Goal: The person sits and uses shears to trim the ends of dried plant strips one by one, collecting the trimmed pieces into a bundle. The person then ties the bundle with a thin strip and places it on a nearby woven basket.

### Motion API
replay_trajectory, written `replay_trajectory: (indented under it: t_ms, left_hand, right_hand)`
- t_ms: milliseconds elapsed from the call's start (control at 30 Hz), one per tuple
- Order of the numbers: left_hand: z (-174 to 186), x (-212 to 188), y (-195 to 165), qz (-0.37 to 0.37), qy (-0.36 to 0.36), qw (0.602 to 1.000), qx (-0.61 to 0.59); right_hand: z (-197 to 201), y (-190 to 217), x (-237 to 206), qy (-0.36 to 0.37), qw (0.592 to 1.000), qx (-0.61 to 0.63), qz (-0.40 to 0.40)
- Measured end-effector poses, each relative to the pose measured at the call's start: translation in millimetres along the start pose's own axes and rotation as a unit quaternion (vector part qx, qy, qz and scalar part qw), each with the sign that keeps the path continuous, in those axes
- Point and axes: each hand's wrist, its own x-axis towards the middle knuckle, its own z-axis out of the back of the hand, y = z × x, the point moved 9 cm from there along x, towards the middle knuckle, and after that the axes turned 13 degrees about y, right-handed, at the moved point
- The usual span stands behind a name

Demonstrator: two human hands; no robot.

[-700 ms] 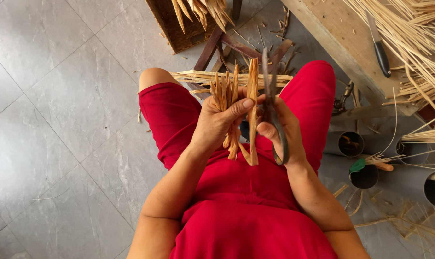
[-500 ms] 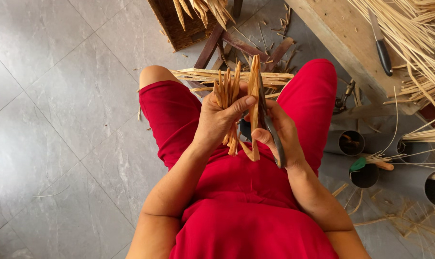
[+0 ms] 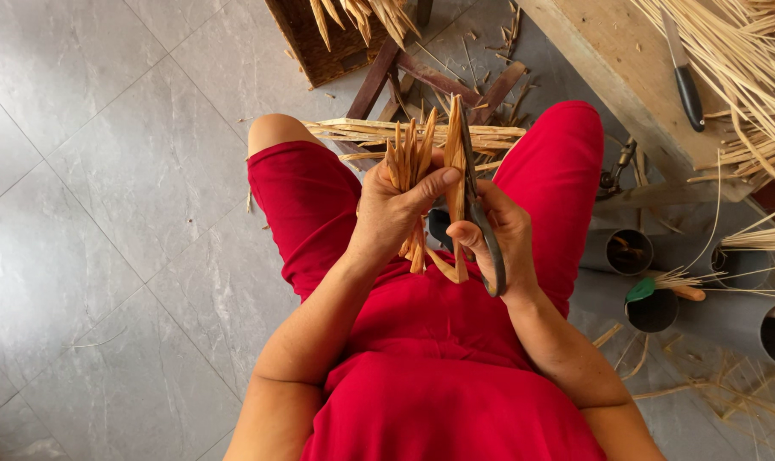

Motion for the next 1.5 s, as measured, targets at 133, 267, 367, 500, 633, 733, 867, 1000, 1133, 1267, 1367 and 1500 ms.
replay_trajectory:
  t_ms: [133,267,367,500,633,733,867,1000,1133,1267,1367,1500]
  left_hand:
    - [-6,1,0,-0.019,0.033,0.999,-0.026]
    - [-12,1,7,-0.008,0.044,0.999,-0.009]
    - [-13,5,9,0.000,0.032,0.999,0.003]
    - [-16,0,16,0.028,0.020,0.999,0.019]
    - [-25,-2,17,0.017,0.053,0.998,0.032]
    - [8,38,-3,0.028,0.069,0.997,0.030]
    - [35,40,-42,0.043,0.047,0.997,0.051]
    - [19,55,-28,0.047,0.022,0.998,0.034]
    - [17,73,-12,0.065,0.053,0.996,0.018]
    - [3,73,11,0.116,0.059,0.991,-0.023]
    - [-7,68,27,0.141,0.067,0.985,-0.068]
    - [-11,67,34,0.151,0.076,0.983,-0.074]
  right_hand:
    - [1,4,0,0.018,0.999,0.029,0.022]
    - [8,8,-1,0.012,0.999,0.019,0.034]
    - [10,8,1,0.011,0.999,0.032,0.029]
    - [13,7,-8,0.019,0.999,0.046,0.018]
    - [17,9,-9,0.018,0.997,0.067,0.031]
    - [12,5,41,-0.007,0.998,0.062,-0.001]
    - [2,24,63,-0.008,0.997,0.070,0.022]
    - [56,35,47,-0.026,0.997,0.073,0.020]
    - [78,9,48,-0.027,0.999,0.034,0.005]
    - [81,-1,39,-0.020,1.000,-0.001,0.008]
    - [77,3,31,-0.015,0.996,-0.085,0.011]
    - [71,6,34,-0.031,0.987,-0.160,0.016]
